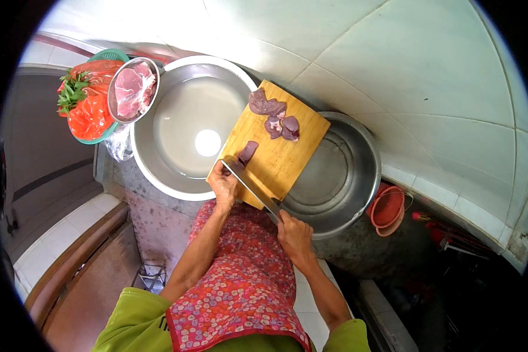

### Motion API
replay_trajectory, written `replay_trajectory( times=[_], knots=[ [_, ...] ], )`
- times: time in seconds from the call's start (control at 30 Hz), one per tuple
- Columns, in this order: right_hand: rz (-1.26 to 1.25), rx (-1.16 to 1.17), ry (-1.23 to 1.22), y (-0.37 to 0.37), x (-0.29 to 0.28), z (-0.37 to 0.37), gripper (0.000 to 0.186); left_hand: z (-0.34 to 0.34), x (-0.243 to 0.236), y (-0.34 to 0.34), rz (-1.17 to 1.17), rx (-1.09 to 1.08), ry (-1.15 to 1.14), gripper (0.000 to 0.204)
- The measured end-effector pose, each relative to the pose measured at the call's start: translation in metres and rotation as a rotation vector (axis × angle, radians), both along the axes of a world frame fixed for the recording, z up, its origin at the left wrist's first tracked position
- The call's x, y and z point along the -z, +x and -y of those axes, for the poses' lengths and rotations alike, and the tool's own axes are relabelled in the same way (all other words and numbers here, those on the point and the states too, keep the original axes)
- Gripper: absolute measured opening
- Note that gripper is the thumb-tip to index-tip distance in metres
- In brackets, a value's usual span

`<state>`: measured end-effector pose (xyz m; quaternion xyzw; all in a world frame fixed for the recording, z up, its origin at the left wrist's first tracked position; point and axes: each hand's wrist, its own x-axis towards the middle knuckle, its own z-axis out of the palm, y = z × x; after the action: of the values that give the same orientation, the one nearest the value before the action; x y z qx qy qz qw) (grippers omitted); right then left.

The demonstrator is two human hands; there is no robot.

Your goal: The person washes a cutting board and cleaver in a metal basin, then slices pieces of raw meat on the board and places them into a small bowl. The person repeats this process with additional meat pieces.

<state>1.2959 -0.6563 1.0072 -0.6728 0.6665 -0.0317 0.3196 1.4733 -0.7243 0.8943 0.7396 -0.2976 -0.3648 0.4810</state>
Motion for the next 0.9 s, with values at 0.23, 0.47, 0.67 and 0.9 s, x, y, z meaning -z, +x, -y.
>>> replay_trajectory(
  times=[0.23, 0.47, 0.67, 0.9],
  knots=[
    [-0.032, -0.034, 0.026, 0.005, 0.008, 0.002, 0.021, 0.001, -0.002, 0.004, 0.057, 0.045, 0.057, 0.008],
    [-0.095, -0.084, 0.004, -0.003, 0.007, -0.002, 0.032, 0.006, -0.016, -0.001, 0.067, -0.009, -0.083, 0.010],
    [-0.152, -0.105, -0.004, -0.004, 0.005, 0.001, 0.028, 0.005, -0.017, -0.001, 0.085, 0.025, -0.089, 0.014],
    [-0.088, -0.099, -0.049, -0.005, 0.000, 0.004, 0.024, 0.007, -0.014, -0.002, 0.002, -0.008, -0.059, 0.012]
  ],
)
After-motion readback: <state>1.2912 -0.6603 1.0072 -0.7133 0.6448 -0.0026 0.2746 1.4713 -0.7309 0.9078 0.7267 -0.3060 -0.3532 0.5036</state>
